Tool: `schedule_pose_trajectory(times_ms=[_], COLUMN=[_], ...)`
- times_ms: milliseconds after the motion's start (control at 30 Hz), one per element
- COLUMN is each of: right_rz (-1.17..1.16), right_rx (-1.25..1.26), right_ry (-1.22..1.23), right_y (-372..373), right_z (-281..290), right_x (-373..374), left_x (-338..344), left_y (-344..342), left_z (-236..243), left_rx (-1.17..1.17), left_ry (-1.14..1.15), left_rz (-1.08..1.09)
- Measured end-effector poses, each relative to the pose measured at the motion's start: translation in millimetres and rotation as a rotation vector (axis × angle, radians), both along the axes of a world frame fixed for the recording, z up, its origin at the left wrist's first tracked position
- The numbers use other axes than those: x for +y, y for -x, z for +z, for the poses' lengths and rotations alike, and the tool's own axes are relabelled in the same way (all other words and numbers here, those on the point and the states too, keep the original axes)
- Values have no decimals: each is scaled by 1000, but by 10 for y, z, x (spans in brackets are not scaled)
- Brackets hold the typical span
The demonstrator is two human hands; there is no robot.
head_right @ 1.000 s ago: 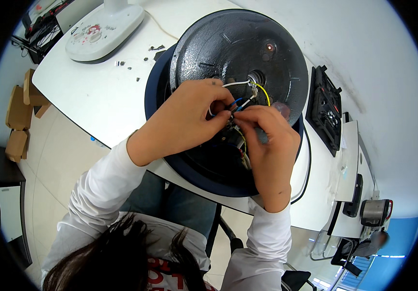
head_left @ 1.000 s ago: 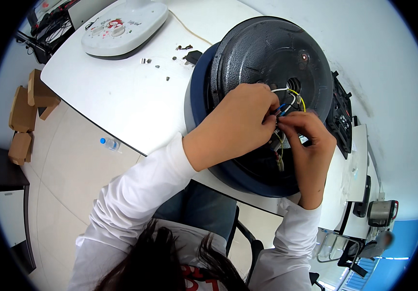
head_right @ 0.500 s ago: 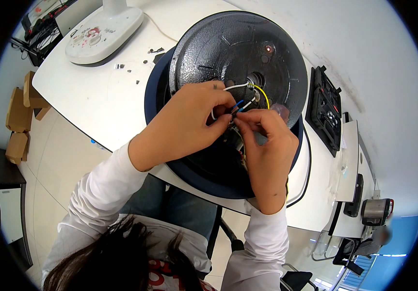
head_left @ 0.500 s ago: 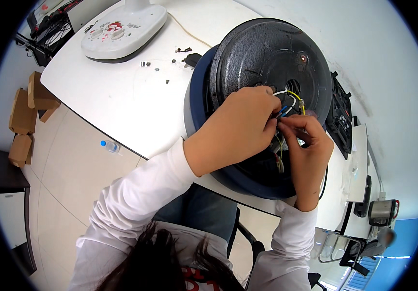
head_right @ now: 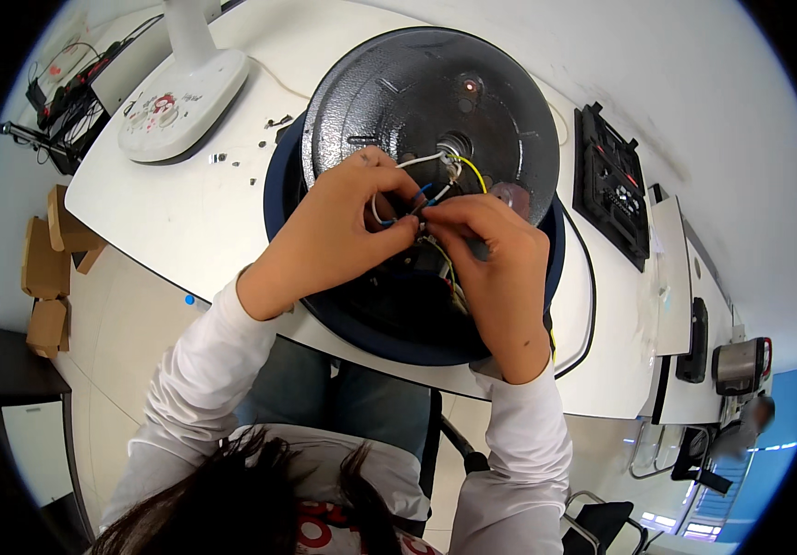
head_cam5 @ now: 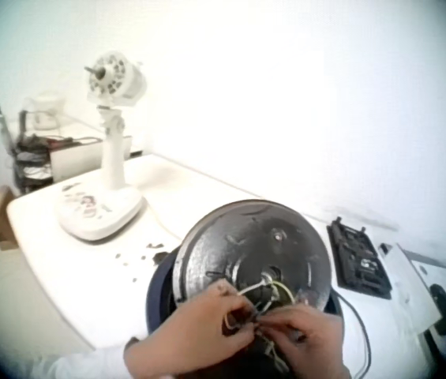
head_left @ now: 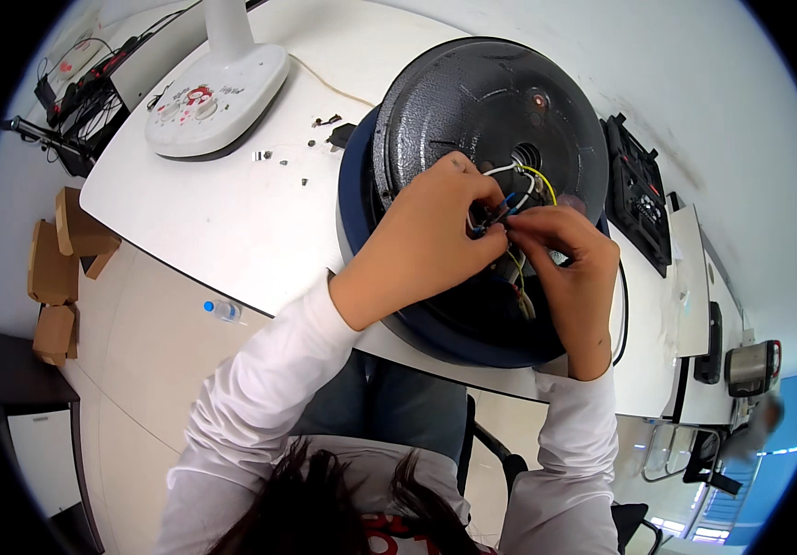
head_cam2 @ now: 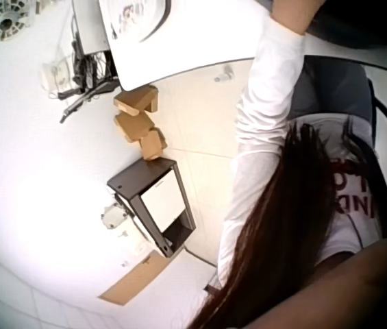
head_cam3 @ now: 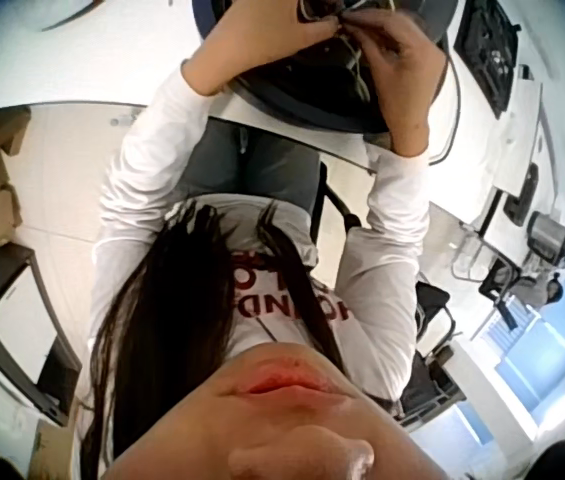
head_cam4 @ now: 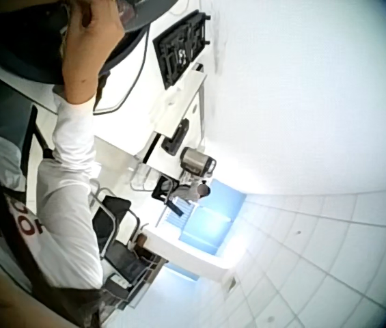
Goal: The person works on the internal wiring of a ceiling fan motor, using a screwdriver to tighten terminal screws and connecting multiple colored wires. They repeatedly adjust and secure the connections throughout the clip.
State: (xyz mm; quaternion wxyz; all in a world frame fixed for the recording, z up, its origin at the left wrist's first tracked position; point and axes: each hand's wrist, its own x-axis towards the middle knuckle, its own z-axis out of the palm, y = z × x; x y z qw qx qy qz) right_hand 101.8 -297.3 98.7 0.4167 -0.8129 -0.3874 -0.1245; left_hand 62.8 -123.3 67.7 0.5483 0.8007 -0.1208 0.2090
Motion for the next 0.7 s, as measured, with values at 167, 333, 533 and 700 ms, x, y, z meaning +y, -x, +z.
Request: schedule_pose_trajectory(times_ms=[167,333,533,700], right_rz=[12,32,107,-111], right_rx=[-110,-17,114,15], right_ry=[63,40,62,41], right_y=[62,91,167,364], right_z=[-1,15,-12,168], right_x=[-61,-152,-216,-580], left_x=[-5,7,49,-18], left_y=[4,-41,-97,-104], left_z=[41,18,4,50], left_rx=[33,-11,102,96], left_ry=[-46,-84,72,74], left_rz=[15,11,-60,-62])
